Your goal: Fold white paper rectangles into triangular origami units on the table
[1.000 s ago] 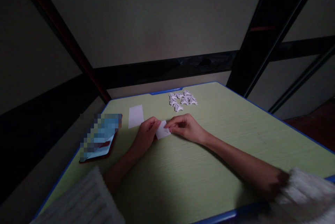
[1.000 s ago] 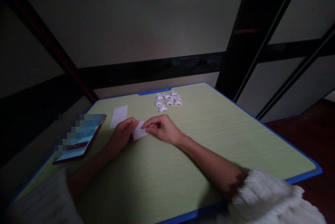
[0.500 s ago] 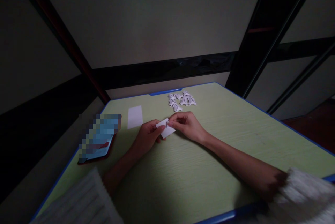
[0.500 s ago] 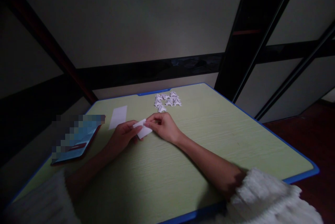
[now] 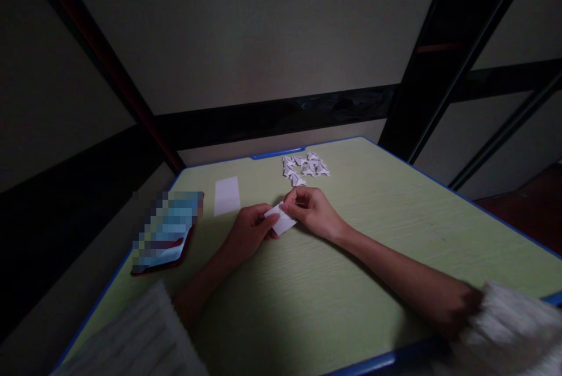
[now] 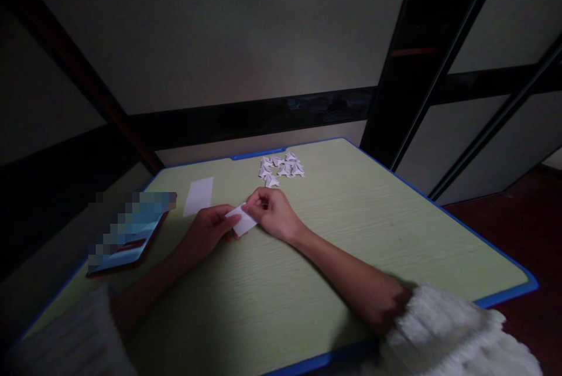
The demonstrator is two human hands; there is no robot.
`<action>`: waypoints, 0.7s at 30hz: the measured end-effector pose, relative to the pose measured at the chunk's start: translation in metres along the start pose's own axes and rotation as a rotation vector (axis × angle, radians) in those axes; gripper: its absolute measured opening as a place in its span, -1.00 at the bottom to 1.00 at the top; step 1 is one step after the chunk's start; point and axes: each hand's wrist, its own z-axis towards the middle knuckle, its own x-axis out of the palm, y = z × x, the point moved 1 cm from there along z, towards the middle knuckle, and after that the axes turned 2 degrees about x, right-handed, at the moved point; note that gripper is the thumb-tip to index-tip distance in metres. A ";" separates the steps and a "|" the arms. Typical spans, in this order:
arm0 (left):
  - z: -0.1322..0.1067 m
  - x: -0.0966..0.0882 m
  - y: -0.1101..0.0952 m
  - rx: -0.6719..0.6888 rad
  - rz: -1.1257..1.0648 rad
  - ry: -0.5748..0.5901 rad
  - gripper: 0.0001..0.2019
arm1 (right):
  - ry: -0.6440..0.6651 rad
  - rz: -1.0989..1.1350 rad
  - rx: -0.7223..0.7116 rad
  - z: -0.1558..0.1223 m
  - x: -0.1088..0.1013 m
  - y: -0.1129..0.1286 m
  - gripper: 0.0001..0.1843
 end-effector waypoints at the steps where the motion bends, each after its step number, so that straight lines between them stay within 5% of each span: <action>1: 0.000 0.000 0.000 -0.010 -0.010 0.004 -0.86 | -0.010 0.008 0.008 0.000 0.000 0.000 -0.86; 21: -0.002 0.002 -0.007 -0.003 0.061 -0.098 -0.79 | -0.054 0.074 0.076 0.001 0.003 0.000 -0.83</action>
